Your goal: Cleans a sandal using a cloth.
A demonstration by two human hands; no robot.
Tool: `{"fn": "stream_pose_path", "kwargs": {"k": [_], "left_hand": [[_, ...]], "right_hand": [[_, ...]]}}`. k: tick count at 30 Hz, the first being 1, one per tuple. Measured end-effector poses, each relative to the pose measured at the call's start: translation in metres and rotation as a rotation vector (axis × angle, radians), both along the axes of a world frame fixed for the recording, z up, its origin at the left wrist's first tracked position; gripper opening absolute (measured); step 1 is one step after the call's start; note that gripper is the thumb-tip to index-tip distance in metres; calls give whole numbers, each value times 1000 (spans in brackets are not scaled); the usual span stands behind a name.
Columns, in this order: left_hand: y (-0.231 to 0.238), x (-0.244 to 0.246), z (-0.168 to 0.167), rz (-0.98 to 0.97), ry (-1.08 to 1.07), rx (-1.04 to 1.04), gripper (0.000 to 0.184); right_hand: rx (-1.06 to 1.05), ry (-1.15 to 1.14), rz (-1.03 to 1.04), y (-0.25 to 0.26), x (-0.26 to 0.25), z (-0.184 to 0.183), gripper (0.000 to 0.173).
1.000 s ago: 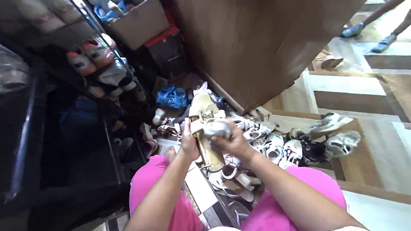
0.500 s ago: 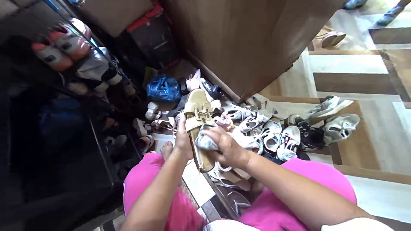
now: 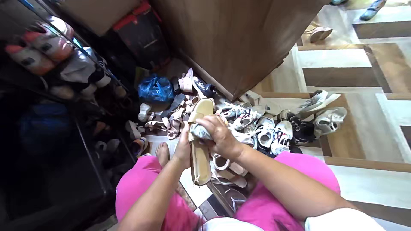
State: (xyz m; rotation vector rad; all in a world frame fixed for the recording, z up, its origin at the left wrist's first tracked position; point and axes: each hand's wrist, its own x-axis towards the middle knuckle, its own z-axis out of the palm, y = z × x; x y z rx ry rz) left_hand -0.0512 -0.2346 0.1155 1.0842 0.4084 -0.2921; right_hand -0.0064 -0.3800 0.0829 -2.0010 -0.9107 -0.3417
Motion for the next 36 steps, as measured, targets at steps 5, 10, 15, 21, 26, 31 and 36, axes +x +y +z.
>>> {"fn": "stream_pose_path", "kwargs": {"k": [5,10,15,21,26,31,36], "left_hand": [[1,2,9,-83,-10,50,65],[-12,-7,12,-142,-32,201,51],[-10,-13,12,-87,-53,175,48],[0,-18,1,-62,-60,226,46],[-4,-20,8,-57,2,242,45],[-11,-21,21,-25,-24,206,42],[3,-19,-6,-4,-102,167,41]], "right_hand": [[207,311,-296,-18,32,12,53],[85,110,-171,-7,12,7,53],[108,138,-14,-12,21,8,42],[69,401,22,-9,23,21,46],[49,565,-1,-6,21,28,55],[124,685,-70,-14,28,29,75],[182,679,-131,-10,31,29,60]]}}
